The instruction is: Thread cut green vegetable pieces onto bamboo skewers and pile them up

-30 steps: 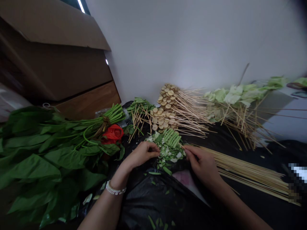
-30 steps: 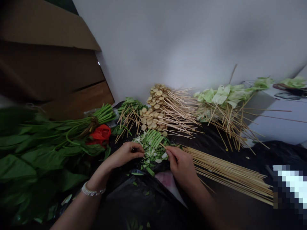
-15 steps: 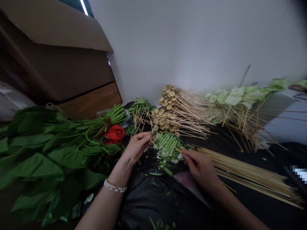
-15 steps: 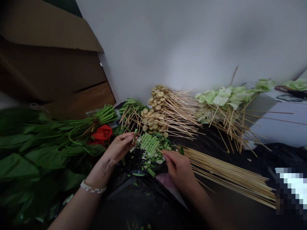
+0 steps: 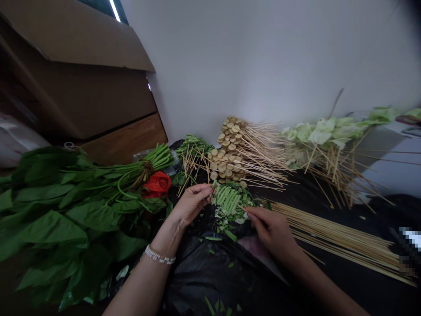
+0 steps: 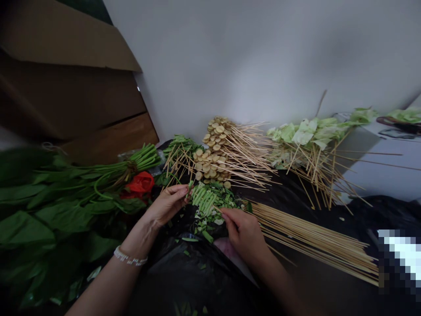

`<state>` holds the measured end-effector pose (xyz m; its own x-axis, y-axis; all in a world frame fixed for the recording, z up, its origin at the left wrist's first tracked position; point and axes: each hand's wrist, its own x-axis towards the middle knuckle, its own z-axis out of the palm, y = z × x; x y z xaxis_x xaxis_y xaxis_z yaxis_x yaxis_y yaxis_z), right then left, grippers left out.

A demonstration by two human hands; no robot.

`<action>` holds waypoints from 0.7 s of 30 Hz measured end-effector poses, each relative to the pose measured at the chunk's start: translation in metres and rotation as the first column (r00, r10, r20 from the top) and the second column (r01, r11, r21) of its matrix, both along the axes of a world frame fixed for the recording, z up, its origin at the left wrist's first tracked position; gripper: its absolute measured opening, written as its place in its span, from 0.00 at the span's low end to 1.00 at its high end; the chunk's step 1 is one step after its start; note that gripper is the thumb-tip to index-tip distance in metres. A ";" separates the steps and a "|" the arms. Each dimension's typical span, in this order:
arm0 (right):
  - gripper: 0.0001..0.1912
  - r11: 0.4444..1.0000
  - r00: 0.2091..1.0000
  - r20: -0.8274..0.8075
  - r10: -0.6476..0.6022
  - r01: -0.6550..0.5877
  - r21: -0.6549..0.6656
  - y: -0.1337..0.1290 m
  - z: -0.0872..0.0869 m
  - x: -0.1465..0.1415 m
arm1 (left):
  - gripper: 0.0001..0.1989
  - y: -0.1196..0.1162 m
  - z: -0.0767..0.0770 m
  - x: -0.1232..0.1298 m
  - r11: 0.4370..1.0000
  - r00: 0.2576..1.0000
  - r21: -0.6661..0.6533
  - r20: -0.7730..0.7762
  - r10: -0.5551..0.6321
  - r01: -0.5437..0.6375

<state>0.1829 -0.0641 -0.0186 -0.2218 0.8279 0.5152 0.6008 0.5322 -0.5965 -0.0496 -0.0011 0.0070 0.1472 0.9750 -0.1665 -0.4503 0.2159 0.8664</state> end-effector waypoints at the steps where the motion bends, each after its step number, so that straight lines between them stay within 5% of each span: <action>1: 0.13 1.000 1.000 -0.002 -0.001 0.001 0.002 0.000 0.000 0.000 | 0.14 0.000 0.000 0.000 1.000 1.000 -0.003 0.000 0.006 -0.006; 21: 0.12 1.000 1.000 -0.003 0.009 -0.009 0.000 0.000 0.001 -0.001 | 0.14 0.000 0.001 0.001 0.999 0.999 0.019 -0.030 0.035 -0.034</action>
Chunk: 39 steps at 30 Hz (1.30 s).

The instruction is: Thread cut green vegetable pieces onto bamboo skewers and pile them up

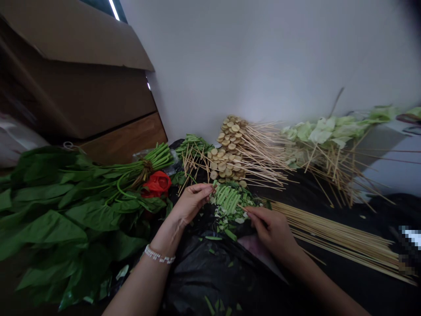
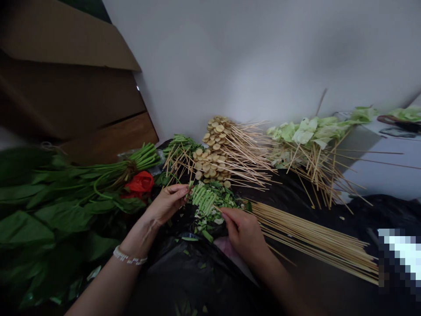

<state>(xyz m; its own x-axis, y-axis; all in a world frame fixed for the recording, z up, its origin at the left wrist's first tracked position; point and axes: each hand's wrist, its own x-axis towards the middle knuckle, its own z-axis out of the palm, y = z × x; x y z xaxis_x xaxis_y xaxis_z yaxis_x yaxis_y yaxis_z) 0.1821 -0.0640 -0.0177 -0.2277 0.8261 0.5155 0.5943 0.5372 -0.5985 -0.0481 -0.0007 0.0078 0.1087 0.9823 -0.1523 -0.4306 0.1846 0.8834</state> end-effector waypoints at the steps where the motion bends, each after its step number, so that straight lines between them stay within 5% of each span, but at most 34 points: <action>1: 0.12 1.000 1.000 0.001 0.001 -0.001 -0.004 0.000 0.000 0.000 | 0.14 0.000 0.000 0.000 1.000 1.000 -0.002 0.002 0.000 0.000; 12: 0.13 0.999 1.000 0.012 0.006 -0.006 -0.040 0.000 -0.003 0.000 | 0.15 0.000 -0.002 0.000 1.000 0.998 -0.004 -0.069 0.015 -0.015; 31: 0.12 0.997 0.999 0.041 -0.028 0.024 0.079 0.002 -0.008 0.000 | 0.15 -0.002 -0.009 0.008 0.999 0.998 -0.046 -0.058 -0.017 0.015; 39: 0.13 0.978 0.980 -0.041 -0.193 0.195 0.071 0.008 0.008 0.015 | 0.13 -0.009 -0.008 0.012 0.963 0.910 0.072 -0.350 -0.220 0.261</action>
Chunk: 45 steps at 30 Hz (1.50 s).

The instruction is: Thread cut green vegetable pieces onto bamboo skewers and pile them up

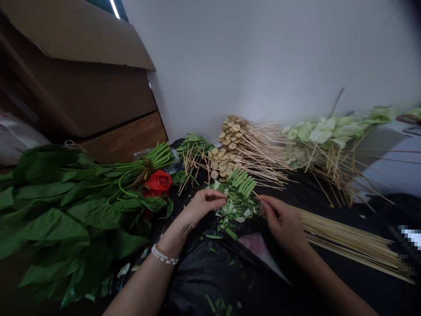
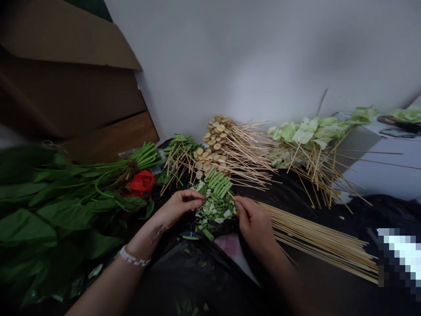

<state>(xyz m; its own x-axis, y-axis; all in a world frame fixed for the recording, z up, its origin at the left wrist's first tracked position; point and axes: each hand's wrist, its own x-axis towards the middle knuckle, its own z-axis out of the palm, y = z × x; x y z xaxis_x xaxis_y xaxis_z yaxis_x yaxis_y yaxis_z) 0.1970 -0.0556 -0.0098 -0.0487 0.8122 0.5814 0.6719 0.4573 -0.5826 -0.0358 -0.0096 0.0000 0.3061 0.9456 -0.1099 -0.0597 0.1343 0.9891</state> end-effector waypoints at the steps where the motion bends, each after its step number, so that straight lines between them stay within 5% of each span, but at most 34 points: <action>1: 0.13 1.000 1.000 -0.002 -0.010 0.010 -0.003 0.000 0.001 0.001 | 0.13 0.000 0.000 0.000 1.000 1.000 0.008 -0.017 0.000 0.000; 10: 0.13 0.995 0.992 0.075 0.104 -0.103 -0.016 -0.003 -0.011 -0.007 | 0.20 0.000 0.001 0.001 0.998 0.984 -0.035 0.170 0.061 -0.056; 16: 0.14 0.981 0.966 0.168 0.194 -0.193 -0.023 -0.007 -0.014 -0.013 | 0.14 -0.004 -0.002 0.004 0.999 0.997 0.020 0.070 -0.039 0.038; 22: 0.14 0.986 0.967 0.194 0.166 -0.160 -0.048 -0.005 -0.011 -0.008 | 0.12 -0.001 -0.001 0.002 0.994 0.984 0.030 0.146 0.101 -0.106; 28: 0.14 0.993 0.976 0.183 0.119 -0.116 -0.028 -0.002 -0.008 -0.003 | 0.11 0.006 0.009 -0.008 0.936 0.809 -0.125 0.474 0.347 -0.328; 32: 0.16 0.985 0.963 0.208 0.172 -0.165 -0.048 -0.002 -0.005 -0.002 | 0.09 0.008 0.017 -0.017 0.947 0.688 -0.188 0.652 0.318 -0.259; 36: 0.15 0.981 0.877 0.444 0.184 -0.132 -0.145 -0.004 0.002 -0.003 | 0.09 0.009 0.020 -0.025 0.962 0.580 -0.213 0.767 0.274 -0.173; 41: 0.13 0.992 0.701 0.703 0.119 -0.049 -0.119 -0.011 0.010 -0.010 | 0.09 0.010 0.017 -0.028 0.961 0.568 -0.243 0.776 0.273 -0.131; 45: 0.11 0.986 0.723 0.676 0.141 -0.038 -0.165 -0.019 0.017 -0.008 | 0.10 0.009 0.015 -0.026 0.968 0.587 -0.239 0.774 0.239 -0.080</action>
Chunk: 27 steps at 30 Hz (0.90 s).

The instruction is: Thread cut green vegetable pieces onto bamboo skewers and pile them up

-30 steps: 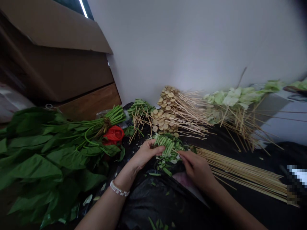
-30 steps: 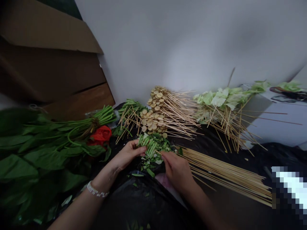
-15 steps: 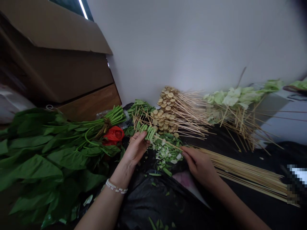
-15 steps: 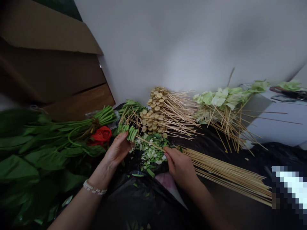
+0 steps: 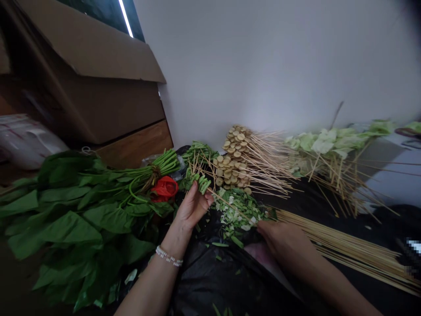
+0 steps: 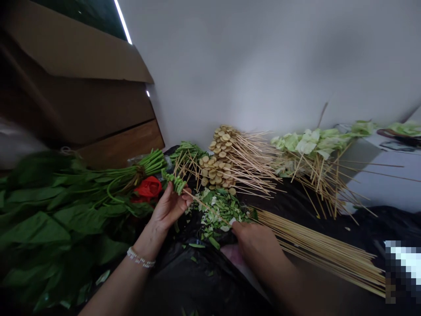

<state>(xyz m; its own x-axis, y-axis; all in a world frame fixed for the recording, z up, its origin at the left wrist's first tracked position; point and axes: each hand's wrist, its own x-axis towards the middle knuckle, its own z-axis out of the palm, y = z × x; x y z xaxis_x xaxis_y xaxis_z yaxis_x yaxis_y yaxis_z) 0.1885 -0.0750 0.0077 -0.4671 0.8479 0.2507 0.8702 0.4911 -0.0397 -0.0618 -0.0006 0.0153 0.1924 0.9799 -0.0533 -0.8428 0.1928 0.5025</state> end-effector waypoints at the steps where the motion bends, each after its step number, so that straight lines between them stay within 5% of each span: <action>1: 0.11 1.000 0.999 -0.038 0.000 -0.001 -0.023 -0.001 0.003 0.001 | 0.11 -0.001 0.000 0.000 1.000 1.000 0.012 0.005 -0.018 0.017; 5: 0.14 0.993 0.964 -0.259 0.059 -0.084 -0.087 0.005 0.022 0.000 | 0.17 -0.004 -0.002 0.003 0.990 0.993 0.073 -0.031 -0.117 0.119; 10: 0.16 0.949 0.809 -0.585 0.049 -0.221 -0.226 0.042 0.049 -0.024 | 0.12 -0.006 -0.007 0.008 0.978 0.976 0.034 -0.072 -0.203 0.206; 17: 0.10 0.837 0.636 -0.749 -0.187 -0.295 -0.461 0.122 0.082 -0.081 | 0.12 -0.004 -0.010 0.009 0.976 0.975 -0.015 -0.043 -0.219 0.218; 22: 0.12 0.820 0.668 -0.704 -0.241 -0.248 -0.516 0.167 0.083 -0.116 | 0.12 -0.003 -0.012 0.008 0.974 0.973 -0.031 -0.054 -0.224 0.223; 27: 0.17 0.845 0.737 -0.641 -0.216 -0.187 -0.500 0.185 0.079 -0.129 | 0.12 -0.001 -0.013 0.007 0.975 0.974 -0.034 -0.056 -0.221 0.219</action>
